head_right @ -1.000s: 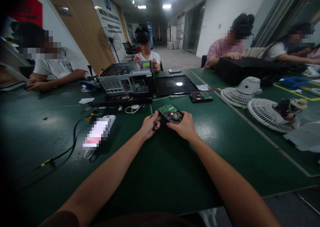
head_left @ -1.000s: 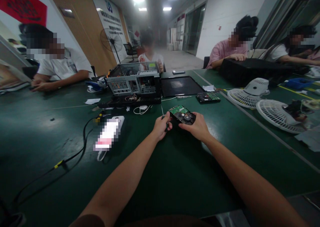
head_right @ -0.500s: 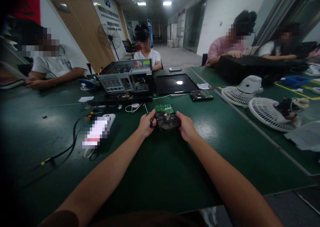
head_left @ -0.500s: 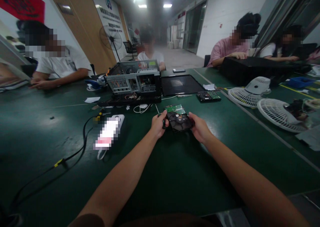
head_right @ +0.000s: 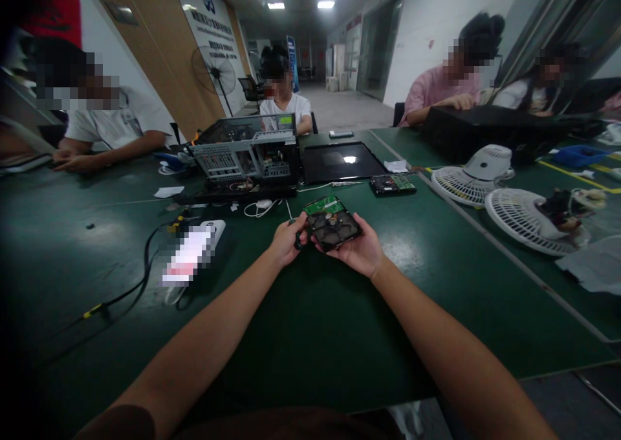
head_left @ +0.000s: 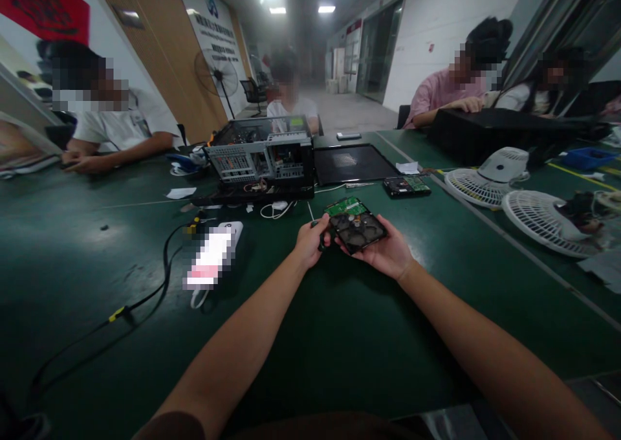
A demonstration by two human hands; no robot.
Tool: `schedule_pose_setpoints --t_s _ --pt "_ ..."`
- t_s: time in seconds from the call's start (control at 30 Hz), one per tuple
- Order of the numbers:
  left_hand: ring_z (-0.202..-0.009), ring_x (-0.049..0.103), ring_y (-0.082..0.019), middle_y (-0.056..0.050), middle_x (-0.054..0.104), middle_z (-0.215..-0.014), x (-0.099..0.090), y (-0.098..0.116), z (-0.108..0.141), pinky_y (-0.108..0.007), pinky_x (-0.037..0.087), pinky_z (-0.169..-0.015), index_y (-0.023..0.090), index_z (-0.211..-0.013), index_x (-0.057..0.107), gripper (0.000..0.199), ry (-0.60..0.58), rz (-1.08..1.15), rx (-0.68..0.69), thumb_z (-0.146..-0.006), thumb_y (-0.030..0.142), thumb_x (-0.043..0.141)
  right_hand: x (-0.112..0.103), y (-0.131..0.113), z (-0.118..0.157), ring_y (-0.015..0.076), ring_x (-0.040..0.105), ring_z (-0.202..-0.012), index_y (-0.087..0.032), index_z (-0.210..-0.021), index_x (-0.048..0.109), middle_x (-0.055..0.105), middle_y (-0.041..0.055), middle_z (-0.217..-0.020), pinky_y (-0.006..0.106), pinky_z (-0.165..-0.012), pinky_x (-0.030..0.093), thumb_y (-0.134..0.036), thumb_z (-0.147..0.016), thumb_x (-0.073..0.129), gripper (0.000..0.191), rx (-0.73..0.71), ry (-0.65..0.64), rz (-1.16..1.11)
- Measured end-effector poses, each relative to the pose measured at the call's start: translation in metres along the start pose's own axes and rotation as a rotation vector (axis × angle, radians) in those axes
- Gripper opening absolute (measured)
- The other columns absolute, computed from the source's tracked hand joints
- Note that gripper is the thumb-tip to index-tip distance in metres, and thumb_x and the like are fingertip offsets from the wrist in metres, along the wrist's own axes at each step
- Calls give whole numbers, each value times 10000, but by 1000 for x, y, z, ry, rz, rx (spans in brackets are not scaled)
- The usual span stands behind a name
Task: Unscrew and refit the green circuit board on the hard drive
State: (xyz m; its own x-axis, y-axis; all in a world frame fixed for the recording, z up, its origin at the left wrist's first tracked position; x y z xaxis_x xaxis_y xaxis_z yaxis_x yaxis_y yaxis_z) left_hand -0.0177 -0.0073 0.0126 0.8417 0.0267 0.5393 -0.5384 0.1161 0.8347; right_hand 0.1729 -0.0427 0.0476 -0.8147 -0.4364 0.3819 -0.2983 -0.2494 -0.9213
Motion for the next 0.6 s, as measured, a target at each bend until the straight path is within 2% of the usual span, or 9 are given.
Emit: schedule_pose_setpoints --t_s 0.1,0.2,0.27,0.33,0.43,0.5,0.6 --pt "-441 504 -44 -95 739 -869 -1 0 1 -184 376 -394 127 -929 665 323 -10 -58 22 -838 410 793 -15 -16 1 369 626 -1190 -238 -1401 552 676 150 -1300 630 -997 447 -713 -926 303 717 5 91 9" --pt "-486 544 -55 -165 751 -1065 -3 2 2 -195 405 -420 121 -1031 684 294 -53 -84 20 -890 372 740 -40 -40 9 356 655 -1140 -225 -1352 600 704 144 -1256 600 -948 464 -620 -955 308 632 32 269 20" --pt "-500 554 -61 -173 752 -1073 -4 3 3 -198 414 -434 118 -1034 687 269 -64 -87 12 -905 352 720 -64 -56 20 341 671 -1104 -194 -1266 662 715 174 -1227 559 -921 465 -547 -969 332 568 80 454 -51" --pt "-510 565 -68 -166 757 -1035 -4 3 3 -202 427 -451 117 -1016 688 242 -60 -86 4 -909 334 712 -94 -72 35 307 682 -1081 -169 -1204 695 709 193 -1227 510 -886 453 -494 -981 328 538 63 604 -87" --pt "-549 604 -85 -147 758 -989 -2 3 4 -213 459 -496 116 -1008 685 218 -60 -106 -6 -903 304 719 -141 -91 56 323 688 -1025 -189 -1138 716 691 211 -1266 524 -855 461 -467 -935 385 478 -6 687 -93" --pt "-581 627 -97 -144 755 -991 -1 3 6 -222 478 -525 112 -1015 685 219 -76 -133 -8 -910 302 713 -170 -100 66 333 679 -1034 -233 -1131 714 679 181 -1301 540 -863 467 -446 -898 446 414 -18 750 -82" --pt "-624 651 -111 -145 749 -1009 1 4 8 -236 503 -564 107 -1030 682 211 -94 -162 -3 -930 293 692 -200 -111 71 321 664 -1034 -238 -1100 713 666 190 -1303 528 -854 458 -413 -897 472 360 -3 892 -12"
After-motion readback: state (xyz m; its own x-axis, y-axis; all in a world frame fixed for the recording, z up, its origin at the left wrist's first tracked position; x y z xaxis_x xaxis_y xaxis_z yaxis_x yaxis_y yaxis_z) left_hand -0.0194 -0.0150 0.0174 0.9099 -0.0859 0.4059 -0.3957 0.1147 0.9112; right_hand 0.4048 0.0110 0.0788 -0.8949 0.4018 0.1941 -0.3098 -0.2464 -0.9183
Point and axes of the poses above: each hand's wrist, its own z-axis away from the middle knuckle, its own x-axis out of the palm, y = z × x, the point moved 1 cm from there along -z, towards the middle knuckle
